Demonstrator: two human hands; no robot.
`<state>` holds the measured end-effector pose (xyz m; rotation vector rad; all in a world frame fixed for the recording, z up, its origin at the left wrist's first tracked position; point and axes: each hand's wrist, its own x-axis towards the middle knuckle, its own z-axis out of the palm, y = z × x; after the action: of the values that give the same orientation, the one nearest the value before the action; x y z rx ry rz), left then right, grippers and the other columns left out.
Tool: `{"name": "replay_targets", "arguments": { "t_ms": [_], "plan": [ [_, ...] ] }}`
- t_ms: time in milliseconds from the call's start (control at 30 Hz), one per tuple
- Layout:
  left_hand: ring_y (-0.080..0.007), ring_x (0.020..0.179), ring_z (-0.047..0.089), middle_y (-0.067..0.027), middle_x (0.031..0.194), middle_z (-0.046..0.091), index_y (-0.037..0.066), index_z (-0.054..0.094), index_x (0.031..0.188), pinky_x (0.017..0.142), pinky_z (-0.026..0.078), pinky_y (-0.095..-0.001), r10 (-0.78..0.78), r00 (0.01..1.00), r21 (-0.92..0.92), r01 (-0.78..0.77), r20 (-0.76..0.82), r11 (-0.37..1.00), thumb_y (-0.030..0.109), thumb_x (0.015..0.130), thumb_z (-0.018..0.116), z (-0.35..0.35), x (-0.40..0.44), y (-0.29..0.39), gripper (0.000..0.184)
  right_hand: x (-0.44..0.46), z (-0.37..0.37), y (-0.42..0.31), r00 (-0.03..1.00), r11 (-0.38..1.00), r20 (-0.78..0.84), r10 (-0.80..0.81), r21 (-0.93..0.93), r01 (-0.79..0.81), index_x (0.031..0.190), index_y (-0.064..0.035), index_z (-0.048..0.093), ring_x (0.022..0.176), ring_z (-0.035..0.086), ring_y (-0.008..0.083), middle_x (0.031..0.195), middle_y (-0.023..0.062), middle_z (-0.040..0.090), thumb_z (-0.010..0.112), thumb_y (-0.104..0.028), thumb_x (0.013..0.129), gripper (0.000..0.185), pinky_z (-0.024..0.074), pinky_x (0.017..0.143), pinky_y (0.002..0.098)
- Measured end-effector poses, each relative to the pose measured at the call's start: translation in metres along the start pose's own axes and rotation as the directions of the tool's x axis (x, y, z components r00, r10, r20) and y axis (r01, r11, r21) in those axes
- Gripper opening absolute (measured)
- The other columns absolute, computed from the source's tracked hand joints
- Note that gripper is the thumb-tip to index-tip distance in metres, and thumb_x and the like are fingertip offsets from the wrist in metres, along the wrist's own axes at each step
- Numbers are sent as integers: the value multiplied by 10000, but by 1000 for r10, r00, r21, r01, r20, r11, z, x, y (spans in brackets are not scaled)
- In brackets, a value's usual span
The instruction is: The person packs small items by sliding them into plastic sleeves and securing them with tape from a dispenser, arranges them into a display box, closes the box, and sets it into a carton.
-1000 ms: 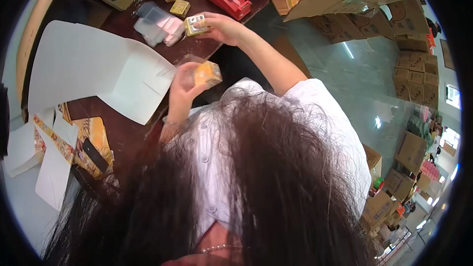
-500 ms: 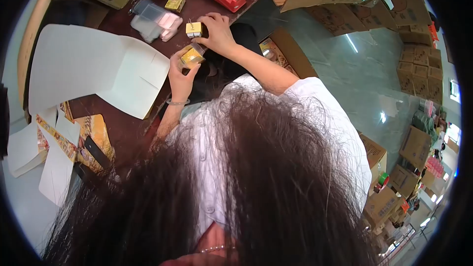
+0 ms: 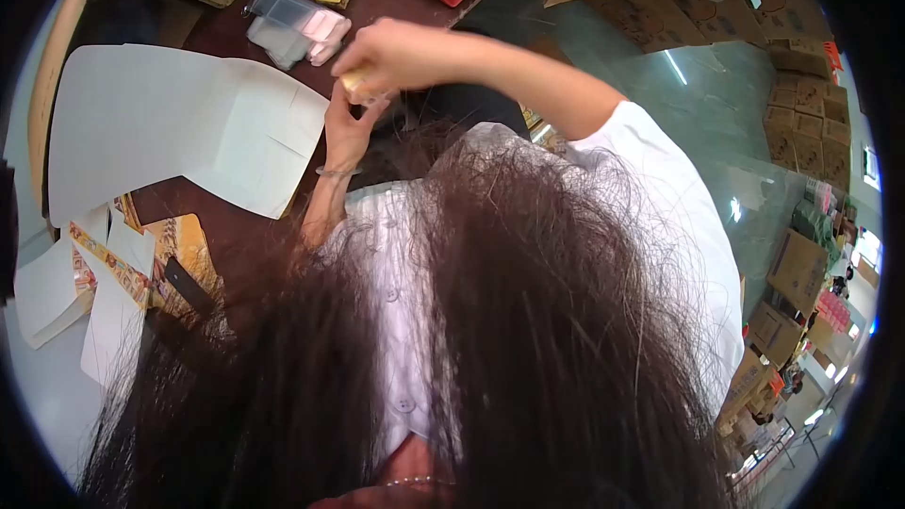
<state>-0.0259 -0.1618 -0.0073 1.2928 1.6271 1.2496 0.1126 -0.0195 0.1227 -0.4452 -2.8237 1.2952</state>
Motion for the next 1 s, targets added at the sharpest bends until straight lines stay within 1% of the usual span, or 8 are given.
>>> {"name": "replay_targets", "arguments": {
  "t_ms": [133,233,300,500,633,800,867,1000],
  "plan": [
    [-318,1134,628,-172,1188,645,6,532,1292,968,474,-376,56,996,-24,-58,-76,998,119,804,793,5,0,4,565,-15,51,38,846,906,-381,-374,-345,245,1247,-70,675,991,660,283,1268,133,639,675,-242,918,371,511,905,355],
    [-309,1161,618,-165,1215,643,10,530,1300,993,467,-378,144,987,-4,-144,-72,990,85,787,802,5,2,-4,586,-19,61,49,720,852,-628,294,514,100,1313,-28,621,965,617,95,1083,40,697,588,-229,1003,370,475,825,245],
    [-296,1177,611,-161,1237,640,14,532,1300,1009,462,-376,120,990,12,-119,-75,993,48,771,803,7,1,0,596,-23,60,59,883,497,-242,402,867,11,1295,-10,631,833,575,58,941,10,669,592,-208,992,364,462,747,225],
    [-294,1178,612,-160,1258,634,17,526,1330,1003,467,-373,110,991,19,-109,-79,994,33,764,801,5,-2,8,629,-13,64,53,894,568,-157,420,813,-124,1258,48,635,805,557,50,871,-16,626,586,-177,984,358,448,735,204],
    [-296,1187,605,-159,1281,622,17,512,1357,1015,461,-368,97,992,39,-94,-87,995,24,770,788,7,-4,6,649,-27,64,50,904,226,-159,398,972,71,1251,72,626,857,598,64,895,-2,632,595,-129,969,348,467,796,207],
    [-258,1187,601,-139,1288,622,18,511,1374,1028,451,-354,171,985,139,-165,-32,977,46,825,747,1,-3,21,598,-20,68,50,865,687,-263,428,716,-122,1126,-30,725,705,547,59,908,-8,623,713,-126,891,254,457,590,227],
    [-208,1165,596,-112,1262,627,21,527,1375,1009,455,-329,-277,940,-775,324,198,543,73,889,688,-6,4,21,514,-15,74,55,858,708,-305,414,700,-92,1119,-18,723,701,544,60,918,-2,623,702,-127,898,247,456,596,226],
    [-155,1109,597,-96,1222,636,-6,569,1331,965,467,-270,-158,987,-475,133,-14,870,102,919,664,15,12,24,436,-18,79,58,852,719,-374,366,695,-4,1105,8,714,773,596,90,971,29,641,678,-152,931,239,501,677,254]
  ]
}}
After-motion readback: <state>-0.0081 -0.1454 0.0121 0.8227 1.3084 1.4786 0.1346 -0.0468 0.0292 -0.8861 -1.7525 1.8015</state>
